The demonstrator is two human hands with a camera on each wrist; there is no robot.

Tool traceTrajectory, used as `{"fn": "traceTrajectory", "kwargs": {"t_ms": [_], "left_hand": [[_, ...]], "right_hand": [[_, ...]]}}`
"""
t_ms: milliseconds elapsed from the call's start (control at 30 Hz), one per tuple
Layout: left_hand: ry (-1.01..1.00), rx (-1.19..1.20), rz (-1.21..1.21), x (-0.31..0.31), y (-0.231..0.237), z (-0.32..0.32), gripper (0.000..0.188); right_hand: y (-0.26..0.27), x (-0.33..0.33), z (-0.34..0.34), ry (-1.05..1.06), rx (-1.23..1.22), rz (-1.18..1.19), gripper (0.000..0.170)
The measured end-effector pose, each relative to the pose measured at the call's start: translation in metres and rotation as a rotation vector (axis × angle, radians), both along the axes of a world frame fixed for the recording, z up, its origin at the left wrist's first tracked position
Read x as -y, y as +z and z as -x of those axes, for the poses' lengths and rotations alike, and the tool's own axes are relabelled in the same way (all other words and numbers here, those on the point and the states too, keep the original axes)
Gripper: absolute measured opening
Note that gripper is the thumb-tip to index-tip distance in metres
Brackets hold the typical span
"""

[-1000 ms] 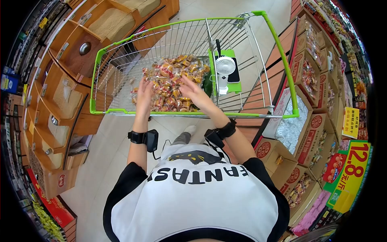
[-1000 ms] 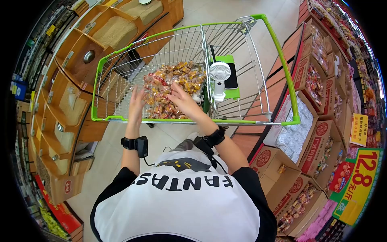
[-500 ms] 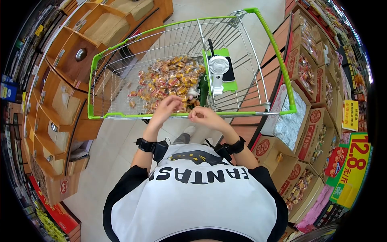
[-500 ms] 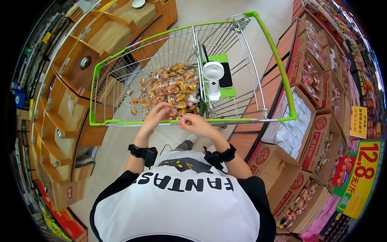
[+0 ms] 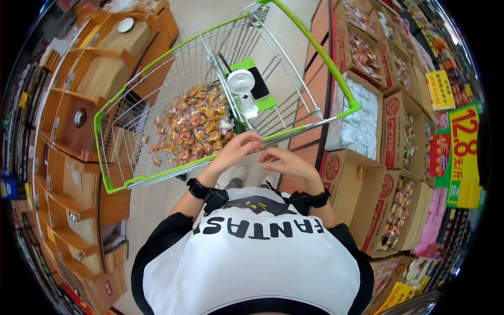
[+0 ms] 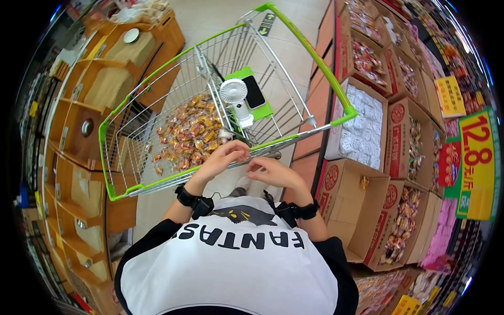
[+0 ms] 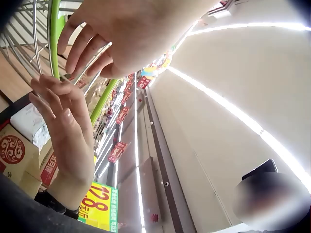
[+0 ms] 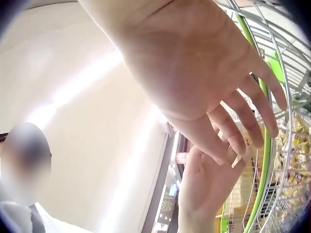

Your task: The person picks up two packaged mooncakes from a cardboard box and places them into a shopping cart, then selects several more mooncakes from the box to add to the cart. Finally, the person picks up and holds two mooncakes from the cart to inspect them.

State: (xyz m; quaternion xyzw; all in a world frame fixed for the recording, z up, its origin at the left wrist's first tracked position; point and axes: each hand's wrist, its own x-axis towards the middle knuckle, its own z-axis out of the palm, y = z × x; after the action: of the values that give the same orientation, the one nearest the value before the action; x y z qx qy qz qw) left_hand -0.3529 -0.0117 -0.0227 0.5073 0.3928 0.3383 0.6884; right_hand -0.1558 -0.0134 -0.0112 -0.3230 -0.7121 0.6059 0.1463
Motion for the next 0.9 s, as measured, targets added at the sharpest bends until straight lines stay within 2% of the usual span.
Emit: {"fn": "traceTrajectory", "kwargs": {"t_ms": [267,700,767,800,833,900], "left_hand": [[-0.234,0.016,-0.07,-0.024,0.006,-0.047,0.019],[-0.538,0.071,-0.031,-0.039,0.025,-0.133,0.018],[-0.529,0.032,-0.052,-0.038,0.032,-0.146,0.018],[-0.545,0.043,-0.07,-0.037,0.032,-0.152,0.017],[-0.598,0.048,-0.071,-0.035,0.033,-0.158,0.017],[-0.576,0.061,-0.066,-0.03,0.036,-0.168,0.017]], "right_hand": [[0.015,0.024,-0.055,-0.289,0.1,0.076,0.025],[0.022,0.095,-0.143,-0.912,-0.038,-0.072,0.021],[0.023,0.111,-0.151,-0.981,-0.125,-0.064,0.02],[0.022,0.119,-0.156,-1.02,-0.093,-0.112,0.02],[0.024,0.127,-0.16,-1.073,-0.088,-0.117,0.02],[0.028,0.144,-0.168,-1.097,-0.074,-0.039,0.021]]}}
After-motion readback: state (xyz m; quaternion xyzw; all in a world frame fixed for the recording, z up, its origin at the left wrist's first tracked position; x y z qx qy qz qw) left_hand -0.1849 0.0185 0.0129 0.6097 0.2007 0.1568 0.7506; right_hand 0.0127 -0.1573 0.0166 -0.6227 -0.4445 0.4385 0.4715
